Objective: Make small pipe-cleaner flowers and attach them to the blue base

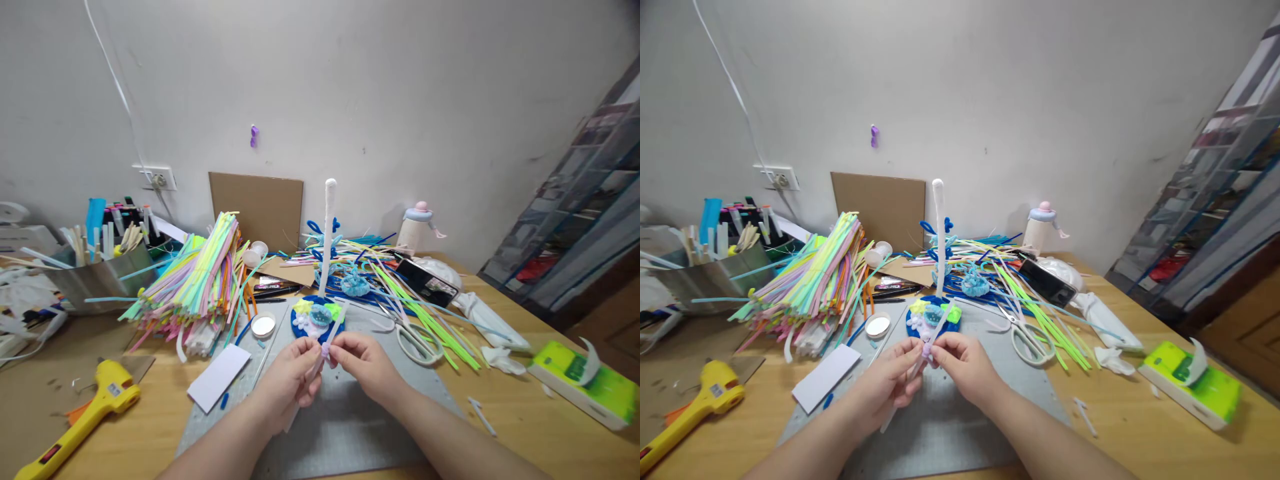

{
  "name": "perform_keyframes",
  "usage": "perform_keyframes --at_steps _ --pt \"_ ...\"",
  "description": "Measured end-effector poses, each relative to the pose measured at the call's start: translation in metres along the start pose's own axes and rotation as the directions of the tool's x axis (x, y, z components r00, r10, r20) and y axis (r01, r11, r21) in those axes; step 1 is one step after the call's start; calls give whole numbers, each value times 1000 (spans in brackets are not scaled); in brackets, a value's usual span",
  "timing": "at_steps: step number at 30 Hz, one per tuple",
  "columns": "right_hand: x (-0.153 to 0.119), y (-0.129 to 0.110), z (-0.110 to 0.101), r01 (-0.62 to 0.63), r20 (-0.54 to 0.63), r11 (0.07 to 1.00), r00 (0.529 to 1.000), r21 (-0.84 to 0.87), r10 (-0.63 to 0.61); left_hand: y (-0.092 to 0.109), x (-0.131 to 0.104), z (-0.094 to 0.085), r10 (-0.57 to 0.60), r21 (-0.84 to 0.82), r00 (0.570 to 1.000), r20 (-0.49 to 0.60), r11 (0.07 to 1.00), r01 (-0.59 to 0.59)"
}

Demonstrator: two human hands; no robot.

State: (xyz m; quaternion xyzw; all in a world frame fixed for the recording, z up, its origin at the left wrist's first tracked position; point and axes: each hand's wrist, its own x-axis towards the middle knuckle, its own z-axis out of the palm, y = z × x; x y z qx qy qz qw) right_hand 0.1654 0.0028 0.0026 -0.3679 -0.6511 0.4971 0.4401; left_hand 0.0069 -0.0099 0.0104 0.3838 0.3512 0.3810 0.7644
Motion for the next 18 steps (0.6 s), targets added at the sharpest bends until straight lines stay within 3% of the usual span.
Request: perform_keyframes --at_steps 4,6,9,12,18 --pt "-6 6 2 -29 15 1000 999 -4 29 -5 5 1 69 118 994 -83 991 -59" --pt "-10 8 0 -8 -14 1000 1000 -22 8 -4 4 2 64 96 994 -83 994 -56" --pt "-16 7 -6 177 5 958 984 -224 -180 -2 0 1 -93 -137 996 -12 986 91" --pt "-19 3 -11 402 130 828 915 -390 -383 -1 -3 2 -237 -367 971 38 900 234" --pt "-20 6 -7 516 148 771 853 -372 -500 -7 -5 4 -189 -398 981 36 898 188"
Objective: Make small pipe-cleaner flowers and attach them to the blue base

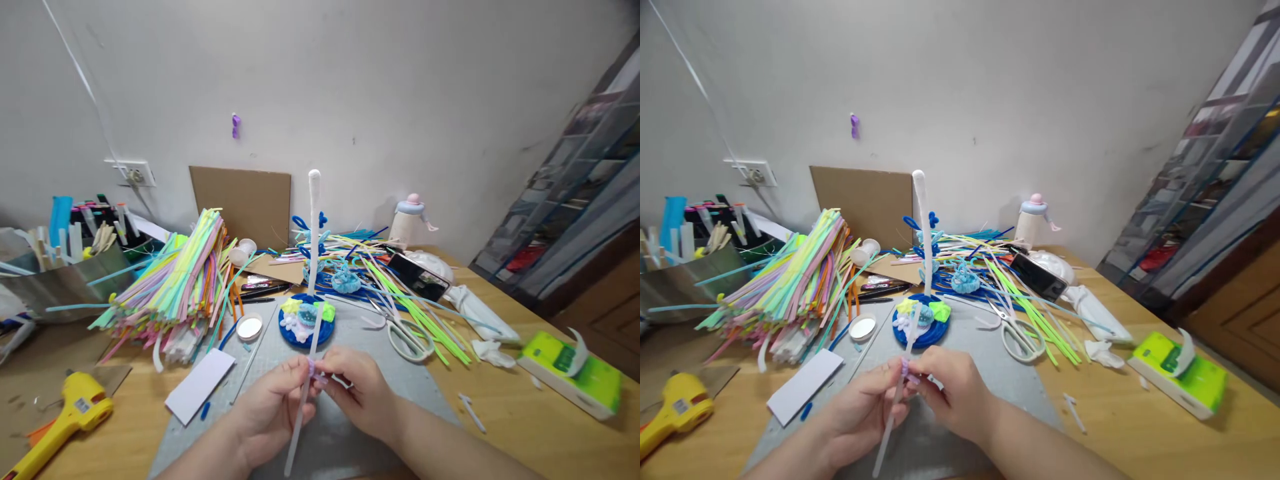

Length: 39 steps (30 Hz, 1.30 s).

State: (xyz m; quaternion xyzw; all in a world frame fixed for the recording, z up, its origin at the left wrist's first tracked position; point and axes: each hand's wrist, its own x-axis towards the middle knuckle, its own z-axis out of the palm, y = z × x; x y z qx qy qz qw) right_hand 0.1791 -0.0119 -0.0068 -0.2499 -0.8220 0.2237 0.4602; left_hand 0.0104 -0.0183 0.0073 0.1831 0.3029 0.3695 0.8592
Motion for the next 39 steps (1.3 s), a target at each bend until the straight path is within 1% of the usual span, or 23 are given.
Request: perform_keyframes --at_steps 7,9,12,14,15,16,17,18,19,20,21,22,23,24,26,28,29,31,34,36,37,38,39 --pt "-2 1 5 15 -155 1000 988 -7 -16 -6 -4 2 16 27 1000 -11 1000 -16" --pt "-2 -2 7 -20 -169 999 985 27 24 -7 -3 2 40 53 999 7 998 -40" --pt "-1 -7 13 -192 -194 975 958 115 212 -8 1 2 138 142 990 40 980 -143" --pt "1 -11 16 -351 -193 905 897 240 398 -6 2 3 271 286 962 25 921 -266" --pt "2 -12 15 -423 -162 838 853 344 497 -5 1 4 351 389 936 15 861 -329" --pt "4 -14 13 -491 -88 733 800 471 593 -3 -1 6 435 505 900 20 773 -384" --pt "6 -14 10 -564 57 575 742 593 668 -1 -4 8 509 618 859 46 661 -425" --pt "9 -14 5 -629 239 376 676 681 697 1 -7 10 561 715 822 95 536 -449" --pt "10 -14 0 -706 460 154 594 691 660 3 -10 12 583 778 798 150 428 -459" --pt "12 -13 -5 -785 666 -29 504 618 550 4 -12 14 579 807 793 190 368 -462" --pt "13 -13 -9 -822 766 -122 451 557 458 5 -14 16 558 808 804 205 367 -460" --pt "14 -13 -13 -825 778 -122 457 552 430 6 -14 17 525 788 829 192 421 -449" --pt "14 -13 -14 -812 734 -49 497 581 463 6 -14 17 487 752 859 160 503 -426" --pt "13 -13 -14 -774 630 78 565 628 533 6 -13 17 450 704 885 122 589 -397" --pt "11 -15 -12 -669 348 438 712 600 610 7 -9 16 386 601 920 61 722 -343" --pt "8 -16 -9 -537 165 738 839 409 519 7 -7 14 345 525 938 30 793 -308" --pt "7 -16 -7 -466 135 832 885 302 446 7 -6 13 325 495 945 23 818 -293" --pt "4 -17 -6 -348 128 925 935 152 330 7 -6 12 277 456 961 17 853 -253" --pt "1 -17 -4 -278 95 956 958 91 270 6 -6 13 236 429 971 21 876 -222" --pt "1 -17 -2 -341 95 917 940 206 328 5 -6 13 256 465 966 44 850 -246" --pt "1 -17 -1 -426 126 841 904 332 408 5 -6 14 278 507 959 59 819 -268" --pt "2 -16 0 -534 207 696 840 480 501 4 -7 14 312 560 947 77 772 -300" --pt "2 -14 2 -637 338 478 749 605 570 4 -7 14 359 621 928 99 707 -340"
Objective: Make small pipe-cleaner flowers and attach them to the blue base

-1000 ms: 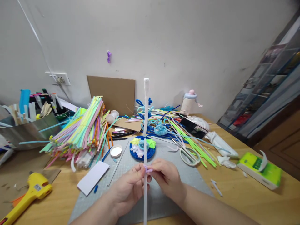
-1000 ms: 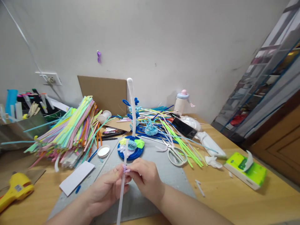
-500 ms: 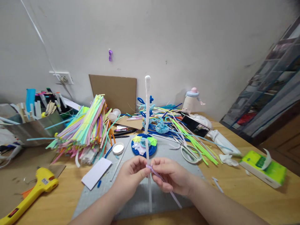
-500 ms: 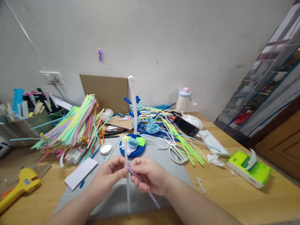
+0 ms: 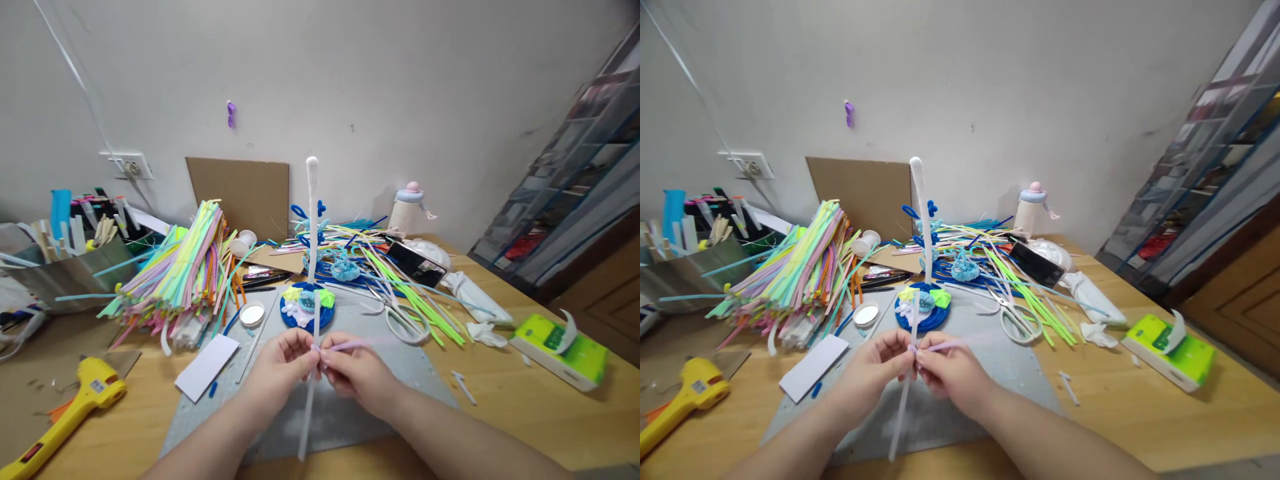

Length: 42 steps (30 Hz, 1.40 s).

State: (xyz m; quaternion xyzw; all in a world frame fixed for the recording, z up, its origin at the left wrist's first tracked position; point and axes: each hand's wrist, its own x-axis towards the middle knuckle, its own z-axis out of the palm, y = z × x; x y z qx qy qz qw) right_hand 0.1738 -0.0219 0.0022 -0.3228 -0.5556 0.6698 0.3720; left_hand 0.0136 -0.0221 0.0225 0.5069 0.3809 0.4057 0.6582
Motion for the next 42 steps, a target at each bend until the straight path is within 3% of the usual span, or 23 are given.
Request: perform_keyframes --at_steps 2,3,4,6,8,11,15,23,28,34,38,42 --pt "3 2 -1 -303 171 883 951 358 258 0 0 0 115 148 993 -33 983 -109" --pt "5 3 -1 -367 230 808 929 461 290 -1 0 0 155 180 987 -43 973 -145" --pt "6 4 -2 -373 244 762 927 530 284 -1 0 0 169 177 984 -49 971 -158" --pt "7 3 -2 -256 147 757 967 602 210 -2 2 0 117 106 992 -54 988 -110" --pt "7 2 0 -129 25 811 990 570 140 -3 4 1 30 50 998 -62 998 -26" --pt "7 1 3 -41 -69 895 994 444 79 -4 5 3 -27 71 994 -106 997 34" --pt "7 4 5 -3 -123 931 991 364 51 -3 3 5 -27 107 997 -78 994 35" --pt "4 2 10 -1 -186 925 979 381 78 11 -5 3 -97 219 995 23 972 90" --pt "6 -1 7 -6 -199 921 976 389 90 18 -6 -7 -173 309 984 46 939 151" --pt "11 -13 -13 71 -300 931 953 358 43 35 -9 -35 -231 412 972 39 890 194" --pt "14 -15 -17 67 -231 931 973 359 19 42 -10 -43 -235 433 971 44 881 194" --pt "14 -9 -11 35 -153 942 988 334 17 36 -9 -32 -210 446 977 30 878 175"
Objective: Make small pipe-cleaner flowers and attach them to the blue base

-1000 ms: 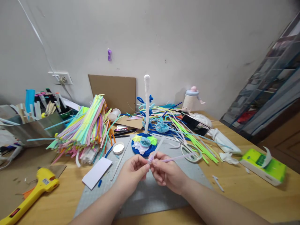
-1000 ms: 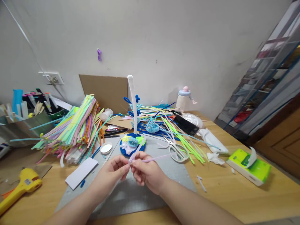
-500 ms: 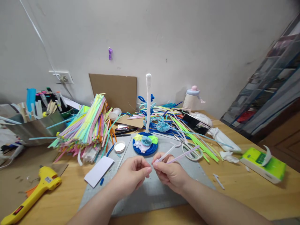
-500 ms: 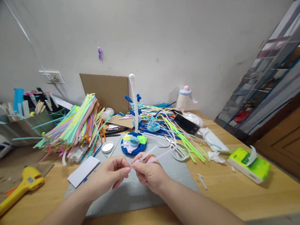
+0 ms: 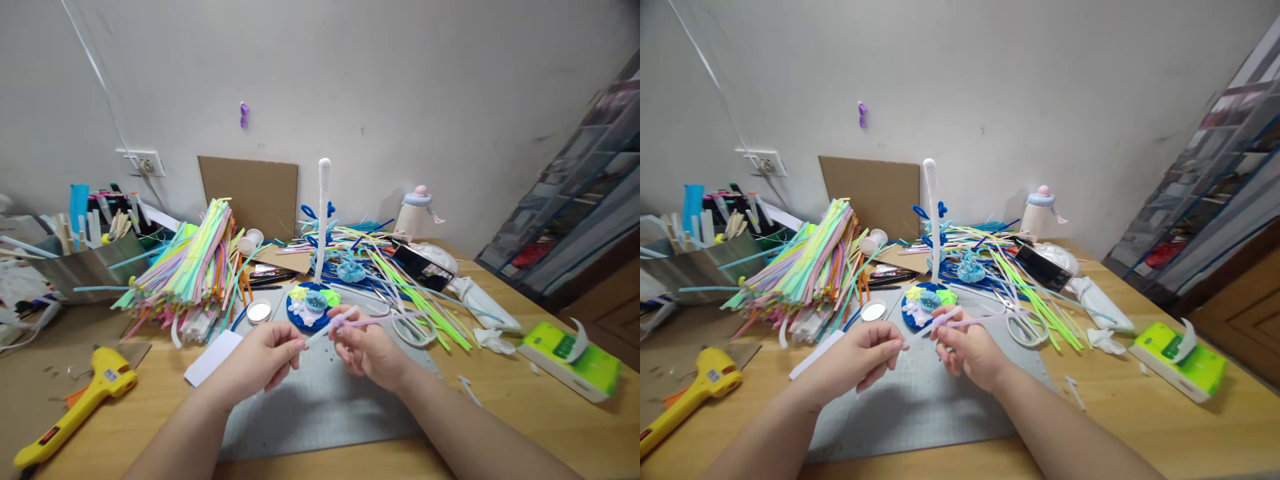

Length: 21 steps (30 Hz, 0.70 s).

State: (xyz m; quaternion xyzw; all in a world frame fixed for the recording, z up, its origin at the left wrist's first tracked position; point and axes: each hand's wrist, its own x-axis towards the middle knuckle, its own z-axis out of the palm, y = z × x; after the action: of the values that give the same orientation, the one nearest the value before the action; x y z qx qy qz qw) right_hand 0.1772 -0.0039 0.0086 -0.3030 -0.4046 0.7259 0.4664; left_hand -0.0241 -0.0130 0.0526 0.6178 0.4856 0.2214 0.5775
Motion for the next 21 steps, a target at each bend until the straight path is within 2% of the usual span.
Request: perform_keyframes --at_steps 5,9,13,17,21 --pt "-3 7 0 -20 12 998 1000 -66 21 -2 3 10 -35 -49 993 112 998 41" --pt "-4 2 0 -56 22 998 998 -27 56 1 -1 1 -124 -97 977 173 985 142" --pt "-5 -5 -2 -42 23 999 999 -12 42 -1 -3 -11 -136 -129 970 203 978 164" --pt "-2 -9 -7 -18 13 1000 1000 -1 18 -5 -1 -18 -134 -135 978 158 979 156" --pt "3 -7 -10 54 -26 998 998 -13 -54 -6 1 -21 -102 -130 993 60 986 109"
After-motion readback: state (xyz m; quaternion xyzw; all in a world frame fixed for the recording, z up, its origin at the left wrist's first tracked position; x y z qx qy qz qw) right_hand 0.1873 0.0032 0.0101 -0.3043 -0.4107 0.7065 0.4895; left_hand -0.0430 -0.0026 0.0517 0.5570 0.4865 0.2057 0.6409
